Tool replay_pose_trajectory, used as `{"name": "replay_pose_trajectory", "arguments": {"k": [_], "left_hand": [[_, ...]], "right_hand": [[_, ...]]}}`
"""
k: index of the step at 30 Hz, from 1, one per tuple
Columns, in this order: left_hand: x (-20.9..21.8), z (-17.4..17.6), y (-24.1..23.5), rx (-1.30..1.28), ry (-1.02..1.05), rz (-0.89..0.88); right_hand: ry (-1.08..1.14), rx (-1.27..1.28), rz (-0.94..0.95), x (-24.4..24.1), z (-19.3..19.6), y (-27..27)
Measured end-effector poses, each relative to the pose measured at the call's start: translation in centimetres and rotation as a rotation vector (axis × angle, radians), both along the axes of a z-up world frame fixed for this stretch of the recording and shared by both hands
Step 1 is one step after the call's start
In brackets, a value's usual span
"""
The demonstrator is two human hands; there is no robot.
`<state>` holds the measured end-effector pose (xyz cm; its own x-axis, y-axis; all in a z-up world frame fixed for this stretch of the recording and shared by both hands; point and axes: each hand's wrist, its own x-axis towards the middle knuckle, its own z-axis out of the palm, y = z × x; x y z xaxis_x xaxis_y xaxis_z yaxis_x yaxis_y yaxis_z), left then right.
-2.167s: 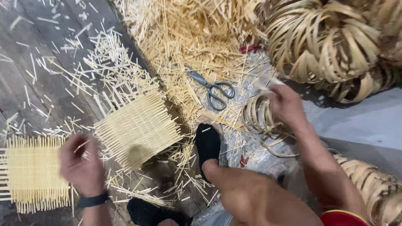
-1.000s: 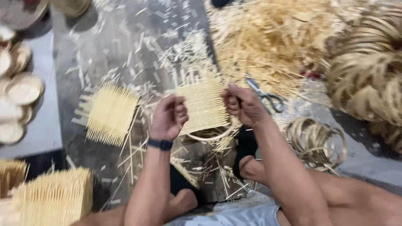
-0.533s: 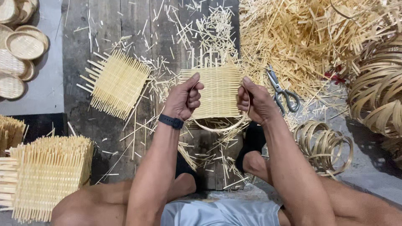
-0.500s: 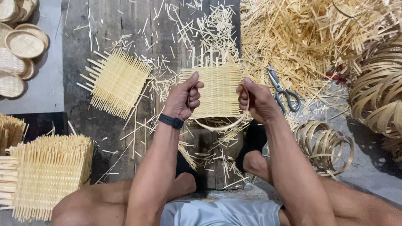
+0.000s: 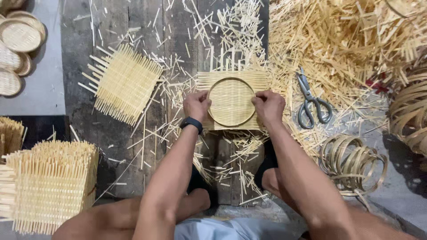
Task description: The person places a circular bamboo frame on a square woven bamboo mat and uses shears to trim the excess mat material around the frame. The person repeats this process multiple times, stacking the finished circular mats to the side.
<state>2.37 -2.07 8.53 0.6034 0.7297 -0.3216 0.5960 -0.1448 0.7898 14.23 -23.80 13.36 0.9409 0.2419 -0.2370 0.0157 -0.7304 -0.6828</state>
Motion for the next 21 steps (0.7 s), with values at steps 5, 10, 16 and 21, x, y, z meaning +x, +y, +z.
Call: {"name": "replay_pose_trajectory", "arguments": {"k": [5,10,16,21], "left_hand": [[-0.8,-1.4,0.4,-0.066,-0.006,0.0],[-0.6,-1.8,0.7,-0.093,0.003,0.029],[-0.7,-3.3,1.3,-0.101,-0.037,-0.004],[-0.2,-5.0,2.6,-0.081,-0.011,-0.062]], "right_hand": [[-0.018,-0.016,-0.009,-0.1,-1.0,-0.3],[0.007,-0.022,-0.036,0.1,-0.6,-0.1],[0.059,0.0,-0.038,0.6,-1.1,-0.5],[0.062,0.003,-0.048,0.8,-1.7,-0.2]]}}
